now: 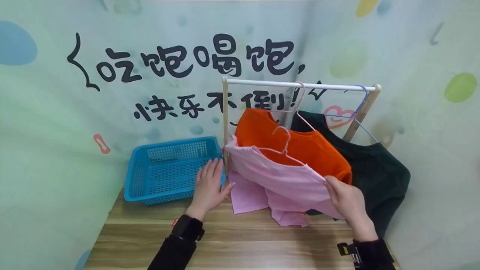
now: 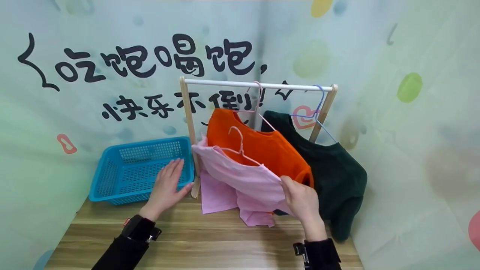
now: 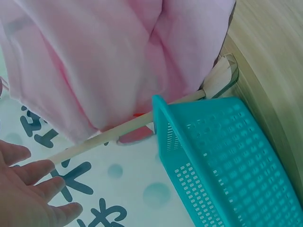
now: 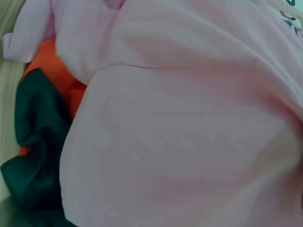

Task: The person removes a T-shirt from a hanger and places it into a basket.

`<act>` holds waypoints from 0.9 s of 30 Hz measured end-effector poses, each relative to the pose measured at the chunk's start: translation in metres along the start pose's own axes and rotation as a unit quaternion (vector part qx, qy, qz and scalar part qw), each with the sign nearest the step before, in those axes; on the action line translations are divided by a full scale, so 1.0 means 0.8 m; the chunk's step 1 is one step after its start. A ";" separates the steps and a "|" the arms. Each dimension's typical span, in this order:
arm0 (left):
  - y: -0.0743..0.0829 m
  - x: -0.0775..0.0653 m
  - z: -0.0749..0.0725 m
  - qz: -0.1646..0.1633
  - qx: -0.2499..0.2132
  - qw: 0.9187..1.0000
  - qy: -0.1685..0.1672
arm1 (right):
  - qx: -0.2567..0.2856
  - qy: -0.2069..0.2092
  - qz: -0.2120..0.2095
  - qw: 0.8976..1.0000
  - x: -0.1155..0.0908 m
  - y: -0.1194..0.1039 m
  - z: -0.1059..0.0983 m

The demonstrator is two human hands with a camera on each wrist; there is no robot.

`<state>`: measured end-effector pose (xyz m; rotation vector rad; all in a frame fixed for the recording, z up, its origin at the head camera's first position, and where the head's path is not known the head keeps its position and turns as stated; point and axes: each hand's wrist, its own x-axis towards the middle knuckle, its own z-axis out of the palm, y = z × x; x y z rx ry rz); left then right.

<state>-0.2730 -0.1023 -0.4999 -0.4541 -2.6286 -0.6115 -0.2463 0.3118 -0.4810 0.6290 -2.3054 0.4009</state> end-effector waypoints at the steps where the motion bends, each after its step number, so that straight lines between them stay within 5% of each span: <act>1: 0.000 0.001 0.001 0.004 0.001 1.000 0.003 | 0.004 0.001 -0.011 1.000 -0.003 0.001 0.000; 8: 0.000 0.004 0.009 0.063 -0.002 0.997 0.048 | 0.056 0.013 -0.090 0.994 -0.013 0.006 0.002; 15: 0.003 -0.001 0.014 0.147 -0.028 0.983 0.103 | 0.088 0.017 -0.103 0.991 -0.014 0.006 0.007; 21: 0.002 -0.008 0.016 0.162 -0.013 0.979 0.125 | 0.088 0.015 -0.090 0.992 -0.017 0.006 0.013; 27: 0.003 -0.016 0.017 0.143 -0.013 0.982 0.122 | 0.115 -0.046 -0.039 0.991 -0.011 -0.006 0.008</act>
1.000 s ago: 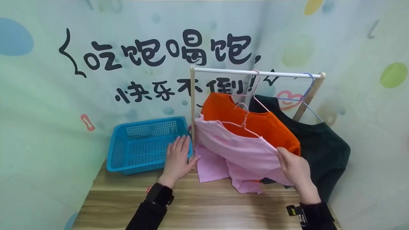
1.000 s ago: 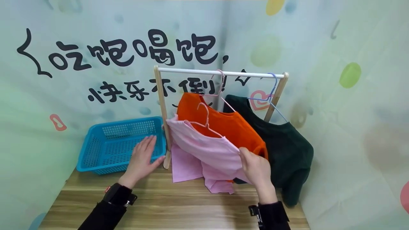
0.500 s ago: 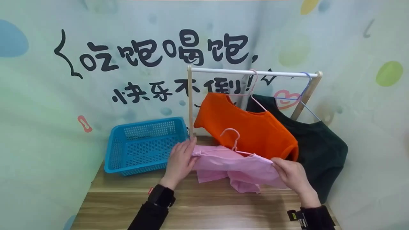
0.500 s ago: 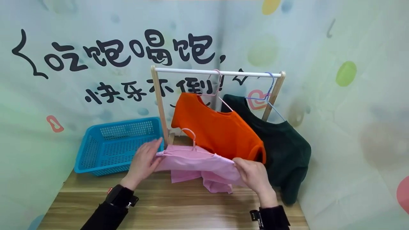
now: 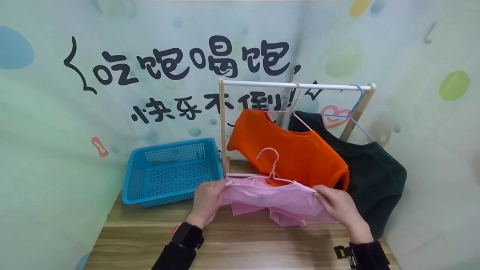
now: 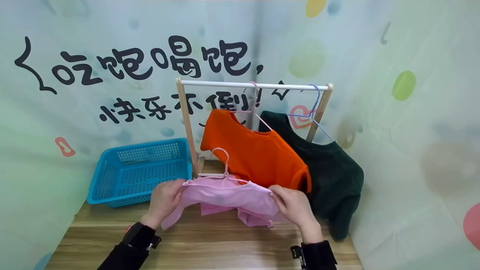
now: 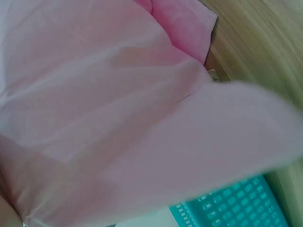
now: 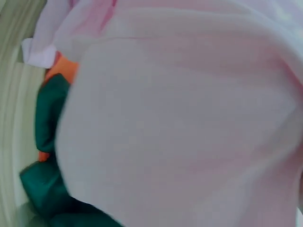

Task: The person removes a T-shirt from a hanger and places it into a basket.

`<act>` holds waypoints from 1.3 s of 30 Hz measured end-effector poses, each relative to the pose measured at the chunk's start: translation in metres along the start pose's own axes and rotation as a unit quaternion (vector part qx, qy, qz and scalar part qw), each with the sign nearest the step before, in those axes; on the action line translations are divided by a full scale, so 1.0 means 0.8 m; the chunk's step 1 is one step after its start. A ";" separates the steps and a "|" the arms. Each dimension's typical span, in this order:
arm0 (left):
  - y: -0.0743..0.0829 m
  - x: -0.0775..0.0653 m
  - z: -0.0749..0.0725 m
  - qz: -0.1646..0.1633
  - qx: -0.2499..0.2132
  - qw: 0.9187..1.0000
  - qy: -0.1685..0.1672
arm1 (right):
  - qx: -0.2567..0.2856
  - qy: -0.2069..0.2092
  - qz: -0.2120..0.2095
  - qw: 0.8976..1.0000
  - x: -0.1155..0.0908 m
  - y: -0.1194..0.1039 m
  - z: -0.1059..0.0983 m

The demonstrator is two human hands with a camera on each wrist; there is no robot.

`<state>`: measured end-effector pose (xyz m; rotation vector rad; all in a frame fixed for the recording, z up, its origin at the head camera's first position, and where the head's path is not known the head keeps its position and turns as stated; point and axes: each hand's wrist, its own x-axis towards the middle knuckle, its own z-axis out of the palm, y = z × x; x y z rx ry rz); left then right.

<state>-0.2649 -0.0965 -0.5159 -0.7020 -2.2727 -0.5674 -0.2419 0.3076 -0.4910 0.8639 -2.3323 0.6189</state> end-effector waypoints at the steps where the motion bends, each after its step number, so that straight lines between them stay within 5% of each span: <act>1: 0.001 -0.001 -0.001 -0.007 -0.003 1.000 -0.006 | 0.010 -0.012 0.014 1.000 0.004 -0.004 -0.001; 12: 0.012 -0.002 0.007 0.005 0.026 0.999 -0.023 | 0.150 -0.063 0.074 0.984 0.076 -0.061 0.015; 19: 0.016 -0.004 0.011 0.002 0.016 0.999 -0.029 | 0.200 -0.079 0.102 0.971 0.101 -0.087 0.037; 25: 0.014 -0.004 0.009 0.016 -0.010 1.000 -0.020 | 0.253 -0.053 0.114 0.959 0.110 -0.088 0.043; 33: -0.004 0.002 -0.003 0.000 -0.056 0.998 0.037 | 0.216 0.009 0.134 0.967 0.117 -0.071 0.032; 39: -0.019 0.000 -0.016 -0.056 -0.081 0.993 0.069 | 0.222 0.052 0.198 0.953 0.118 -0.056 0.021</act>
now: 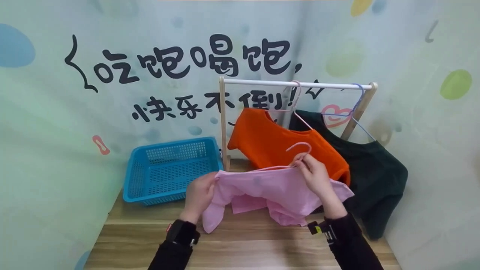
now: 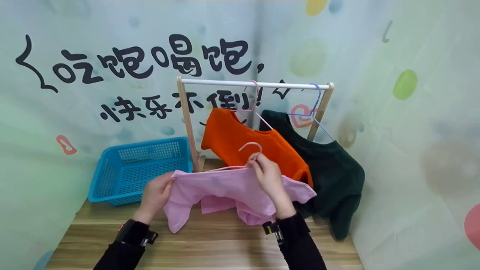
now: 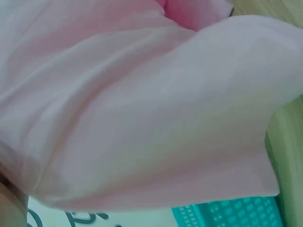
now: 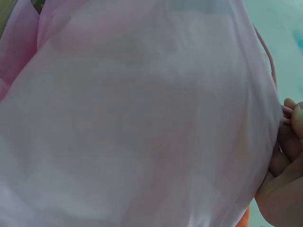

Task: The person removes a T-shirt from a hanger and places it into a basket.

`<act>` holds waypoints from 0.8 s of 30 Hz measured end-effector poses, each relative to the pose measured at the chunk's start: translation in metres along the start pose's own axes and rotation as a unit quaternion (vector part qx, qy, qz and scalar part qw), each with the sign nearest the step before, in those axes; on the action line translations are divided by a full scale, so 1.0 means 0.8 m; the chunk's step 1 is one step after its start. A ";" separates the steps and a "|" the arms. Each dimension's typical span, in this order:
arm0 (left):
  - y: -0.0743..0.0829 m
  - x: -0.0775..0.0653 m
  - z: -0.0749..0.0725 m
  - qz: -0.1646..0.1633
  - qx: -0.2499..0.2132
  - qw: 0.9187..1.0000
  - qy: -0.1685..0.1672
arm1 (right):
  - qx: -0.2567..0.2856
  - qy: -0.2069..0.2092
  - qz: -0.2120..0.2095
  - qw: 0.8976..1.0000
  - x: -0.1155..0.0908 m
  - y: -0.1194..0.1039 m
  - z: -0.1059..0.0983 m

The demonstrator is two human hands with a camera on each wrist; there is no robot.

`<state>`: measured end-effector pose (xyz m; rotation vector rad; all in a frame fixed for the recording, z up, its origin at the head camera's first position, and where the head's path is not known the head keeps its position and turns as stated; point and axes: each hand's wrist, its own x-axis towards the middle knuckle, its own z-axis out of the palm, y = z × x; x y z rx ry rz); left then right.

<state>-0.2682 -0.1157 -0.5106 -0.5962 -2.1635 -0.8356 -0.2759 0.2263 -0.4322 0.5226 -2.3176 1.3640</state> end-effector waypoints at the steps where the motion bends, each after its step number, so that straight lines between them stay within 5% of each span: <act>1: -0.002 0.000 -0.002 -0.007 -0.003 1.000 0.002 | 0.001 0.011 0.011 1.000 0.001 0.000 -0.002; 8: -0.010 -0.002 -0.007 -0.027 -0.010 1.000 -0.007 | 0.018 0.036 0.052 0.998 0.002 -0.032 -0.009; 13: -0.008 -0.002 -0.003 -0.052 0.020 0.998 -0.034 | 0.022 0.036 0.037 0.998 0.002 -0.045 -0.005; 20: 0.000 0.006 -0.006 -0.154 0.023 0.982 -0.105 | -0.036 0.008 -0.030 0.999 0.001 0.009 0.013; 24: 0.005 0.014 -0.006 -0.116 0.048 0.985 -0.118 | -0.064 -0.009 -0.037 0.997 0.000 0.005 0.022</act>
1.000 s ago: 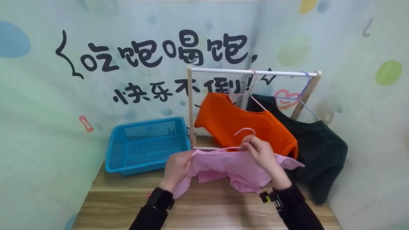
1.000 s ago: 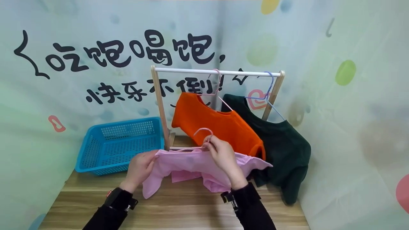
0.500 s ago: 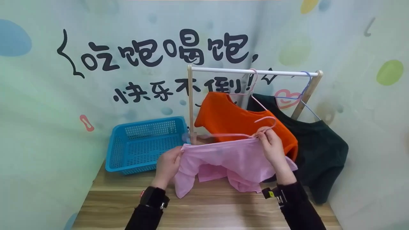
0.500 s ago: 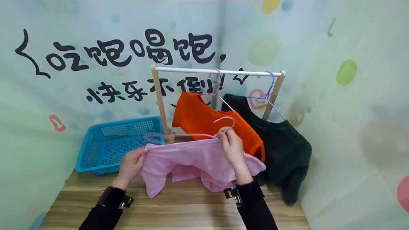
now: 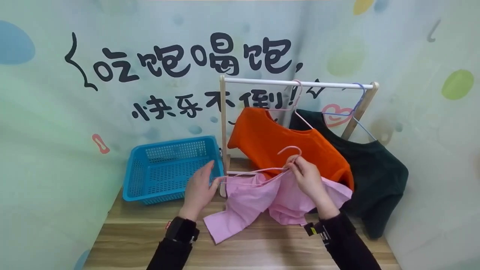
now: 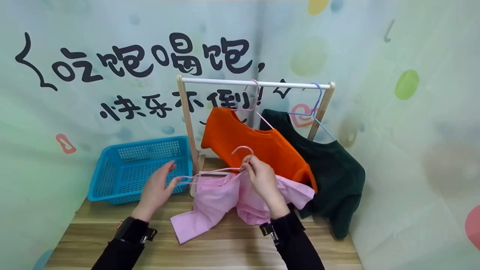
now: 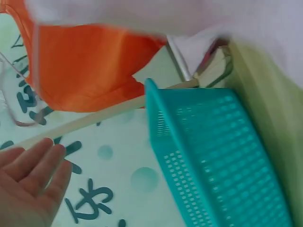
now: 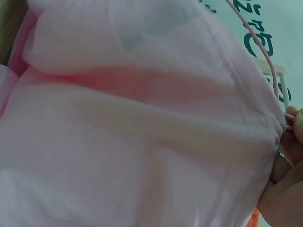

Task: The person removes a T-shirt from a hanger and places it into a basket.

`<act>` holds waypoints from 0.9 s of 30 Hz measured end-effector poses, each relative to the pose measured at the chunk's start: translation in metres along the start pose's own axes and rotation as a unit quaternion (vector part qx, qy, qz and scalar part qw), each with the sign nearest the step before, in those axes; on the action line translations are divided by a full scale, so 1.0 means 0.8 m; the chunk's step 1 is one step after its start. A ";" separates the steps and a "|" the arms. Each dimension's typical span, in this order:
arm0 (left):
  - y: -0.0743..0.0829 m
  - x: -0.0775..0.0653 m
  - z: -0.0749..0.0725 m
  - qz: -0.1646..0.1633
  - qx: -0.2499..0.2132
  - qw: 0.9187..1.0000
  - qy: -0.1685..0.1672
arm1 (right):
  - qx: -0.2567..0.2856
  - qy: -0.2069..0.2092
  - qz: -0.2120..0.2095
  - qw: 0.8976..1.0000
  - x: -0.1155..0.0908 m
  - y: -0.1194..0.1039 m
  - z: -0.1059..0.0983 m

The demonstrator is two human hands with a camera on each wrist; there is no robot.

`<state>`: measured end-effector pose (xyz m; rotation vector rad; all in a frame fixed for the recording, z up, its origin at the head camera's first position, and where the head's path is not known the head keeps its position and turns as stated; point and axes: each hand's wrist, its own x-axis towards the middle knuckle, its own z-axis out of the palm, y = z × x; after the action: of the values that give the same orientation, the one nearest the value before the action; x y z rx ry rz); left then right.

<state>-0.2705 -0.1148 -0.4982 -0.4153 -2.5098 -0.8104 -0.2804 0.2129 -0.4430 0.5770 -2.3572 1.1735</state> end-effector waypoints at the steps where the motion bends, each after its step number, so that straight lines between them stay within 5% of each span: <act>1: 0.003 0.001 0.000 0.022 0.011 1.000 -0.005 | 0.000 -0.005 -0.002 1.000 0.000 -0.002 0.002; 6: 0.017 0.004 0.005 0.099 0.062 0.992 -0.058 | 0.007 -0.023 -0.016 1.000 0.004 -0.012 0.012; 12: 0.018 0.003 0.011 0.090 0.088 0.989 -0.074 | 0.007 -0.018 -0.040 0.999 0.005 -0.019 0.021; 21: 0.003 -0.005 0.028 0.112 0.064 0.989 0.066 | 0.053 -0.068 -0.071 0.994 0.005 -0.006 0.019; 27: -0.006 -0.012 0.028 0.117 0.054 0.986 0.105 | -0.038 -0.064 -0.120 0.990 -0.002 0.015 0.008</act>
<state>-0.2722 -0.1061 -0.5213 -0.5445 -2.2452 -0.5924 -0.2871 0.2147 -0.4547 0.9052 -2.3457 0.9606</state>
